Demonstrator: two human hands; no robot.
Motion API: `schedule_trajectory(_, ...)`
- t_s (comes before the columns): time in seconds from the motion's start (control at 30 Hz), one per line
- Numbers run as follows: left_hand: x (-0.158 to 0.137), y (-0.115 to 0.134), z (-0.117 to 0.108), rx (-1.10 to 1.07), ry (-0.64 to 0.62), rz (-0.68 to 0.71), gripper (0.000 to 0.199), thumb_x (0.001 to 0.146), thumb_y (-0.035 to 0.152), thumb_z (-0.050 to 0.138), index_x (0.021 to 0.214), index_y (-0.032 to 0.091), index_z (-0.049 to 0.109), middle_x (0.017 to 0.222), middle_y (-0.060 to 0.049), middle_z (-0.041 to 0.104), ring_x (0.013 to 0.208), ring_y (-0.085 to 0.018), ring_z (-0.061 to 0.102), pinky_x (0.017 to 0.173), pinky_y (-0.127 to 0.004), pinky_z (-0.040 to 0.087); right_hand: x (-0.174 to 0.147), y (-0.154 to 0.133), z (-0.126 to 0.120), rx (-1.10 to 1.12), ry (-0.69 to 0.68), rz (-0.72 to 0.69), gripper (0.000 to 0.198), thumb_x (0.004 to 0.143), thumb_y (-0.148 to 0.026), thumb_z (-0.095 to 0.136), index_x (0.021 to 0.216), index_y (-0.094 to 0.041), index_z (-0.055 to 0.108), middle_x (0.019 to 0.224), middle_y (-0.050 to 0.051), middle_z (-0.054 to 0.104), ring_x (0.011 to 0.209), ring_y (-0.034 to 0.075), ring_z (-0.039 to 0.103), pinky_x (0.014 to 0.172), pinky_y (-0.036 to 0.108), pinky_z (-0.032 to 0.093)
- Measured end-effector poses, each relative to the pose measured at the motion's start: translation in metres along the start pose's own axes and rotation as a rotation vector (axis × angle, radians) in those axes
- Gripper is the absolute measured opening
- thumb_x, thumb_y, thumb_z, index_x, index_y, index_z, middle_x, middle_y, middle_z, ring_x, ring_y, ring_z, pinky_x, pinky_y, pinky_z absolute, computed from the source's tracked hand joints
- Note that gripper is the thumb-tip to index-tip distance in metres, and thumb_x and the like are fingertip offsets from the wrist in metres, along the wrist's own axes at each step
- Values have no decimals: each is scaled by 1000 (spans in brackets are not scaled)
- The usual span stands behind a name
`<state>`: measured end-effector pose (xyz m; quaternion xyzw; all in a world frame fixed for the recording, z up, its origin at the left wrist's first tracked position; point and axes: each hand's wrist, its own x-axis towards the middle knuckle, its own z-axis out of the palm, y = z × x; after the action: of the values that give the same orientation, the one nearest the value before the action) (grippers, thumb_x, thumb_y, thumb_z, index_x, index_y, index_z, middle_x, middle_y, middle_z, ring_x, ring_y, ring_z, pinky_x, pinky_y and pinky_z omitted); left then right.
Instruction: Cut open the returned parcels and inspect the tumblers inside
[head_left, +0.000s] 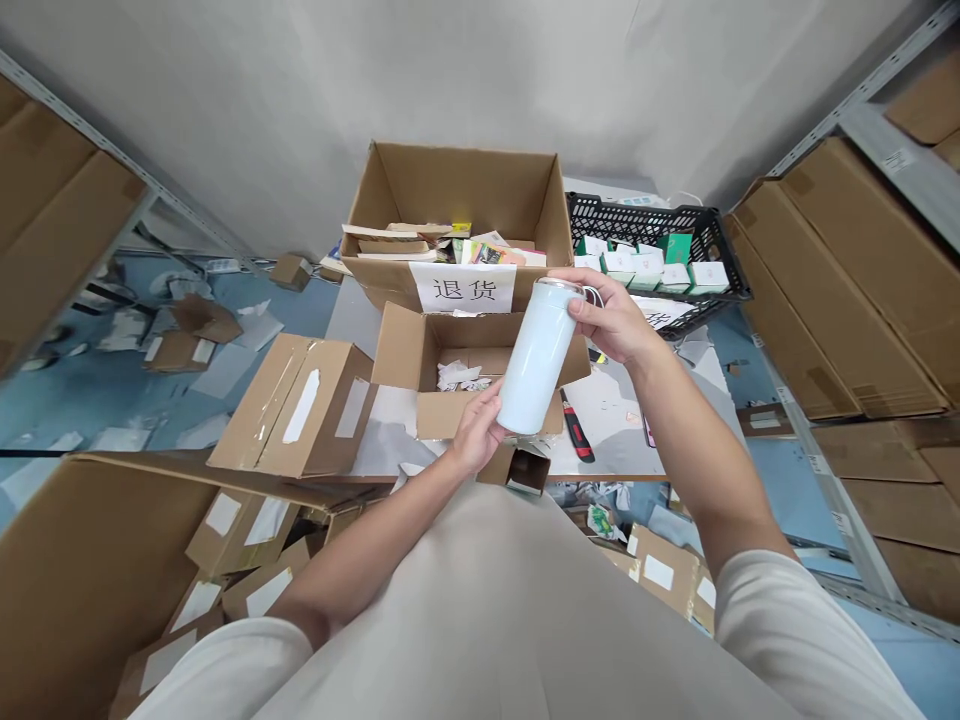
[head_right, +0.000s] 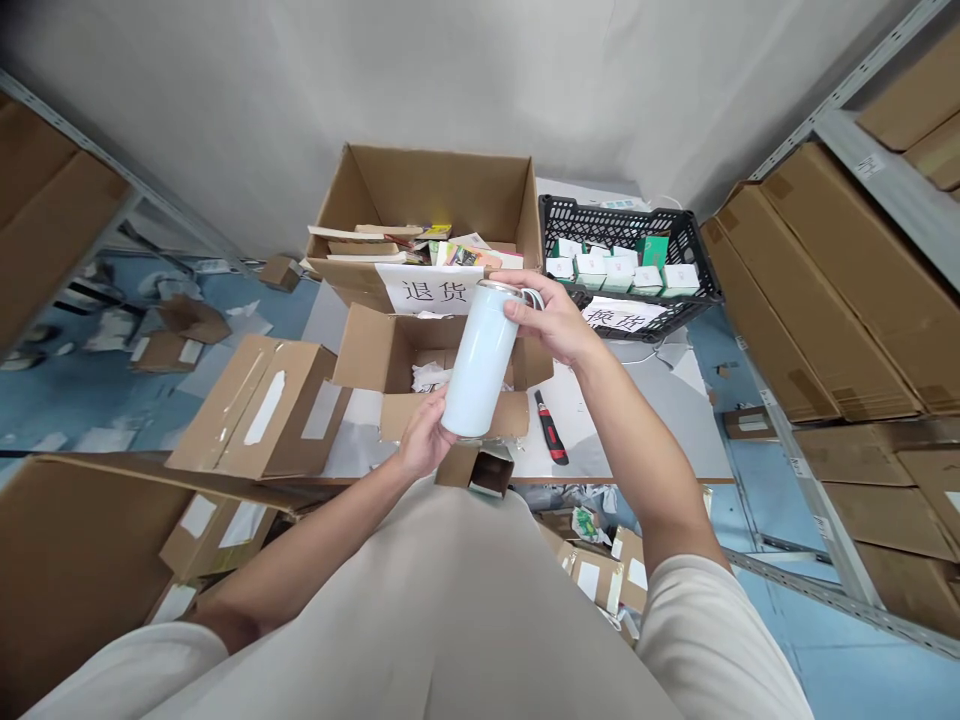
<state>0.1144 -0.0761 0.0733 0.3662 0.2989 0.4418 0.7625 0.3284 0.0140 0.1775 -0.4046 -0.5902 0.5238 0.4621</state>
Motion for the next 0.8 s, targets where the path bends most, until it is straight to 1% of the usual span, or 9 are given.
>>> schedule_trajectory(0.1,-1,-8,-1,178,56,194,80,64,57,78,131,25,46,141,-13,47,127,-29,49,96,-41,49,0,1,-3,-64,33,-10,48,70,-54,77,109,-29,63,116,3,64,100,20,62,75,34,58)
schedule_trajectory(0.17,-2,-10,-2,235,92,238,84,60,52,83,129,28,42,137,-12,48,126,-28,50,98,-41,48,-1,0,-4,-104,27,-28,54,69,-61,74,110,-29,62,116,3,63,100,20,62,75,35,57)
schedule_trajectory(0.23,-4,-10,-2,173,83,166,76,65,57,78,126,29,43,132,-10,52,121,-27,54,96,-43,50,-2,-1,-4,-113,-5,-42,62,68,-71,67,114,-29,60,117,5,63,102,22,62,77,37,57)
schedule_trajectory(0.3,-6,-7,-2,39,39,58,69,72,64,68,126,28,46,132,-10,54,119,-28,57,95,-46,50,-3,-1,-5,-99,-24,-56,68,68,-77,62,116,-29,58,119,6,63,104,23,62,78,39,56)
schedule_trajectory(0.4,-7,-4,-2,-102,19,-32,65,78,67,61,127,25,51,132,-10,58,118,-28,59,94,-46,52,-2,4,-4,-74,22,-88,63,68,-73,66,112,-30,58,118,5,63,104,22,62,79,39,55)
schedule_trajectory(0.53,-8,-7,-1,-115,61,-33,64,81,60,62,132,23,53,134,-11,58,118,-28,59,94,-43,52,1,11,0,-15,68,-115,51,68,-63,74,105,-29,61,114,2,65,100,20,62,80,36,55)
schedule_trajectory(0.67,-9,-13,0,-67,102,4,72,81,58,64,142,27,41,147,-12,45,125,-28,54,97,-41,51,4,15,2,-42,82,-121,44,71,-57,75,102,-29,64,113,2,65,101,19,61,82,36,54)
schedule_trajectory(0.73,-9,-15,0,-8,129,60,80,76,53,72,144,31,34,153,-11,37,129,-28,49,97,-39,51,5,17,1,-98,114,-145,45,71,-57,75,104,-29,64,112,2,65,102,20,60,85,38,53)
schedule_trajectory(0.8,-9,-17,0,31,138,97,82,73,49,77,141,32,34,152,-11,37,129,-27,49,95,-39,52,5,18,0,-145,125,-177,54,69,-60,75,112,-30,62,114,2,64,106,21,59,90,41,51)
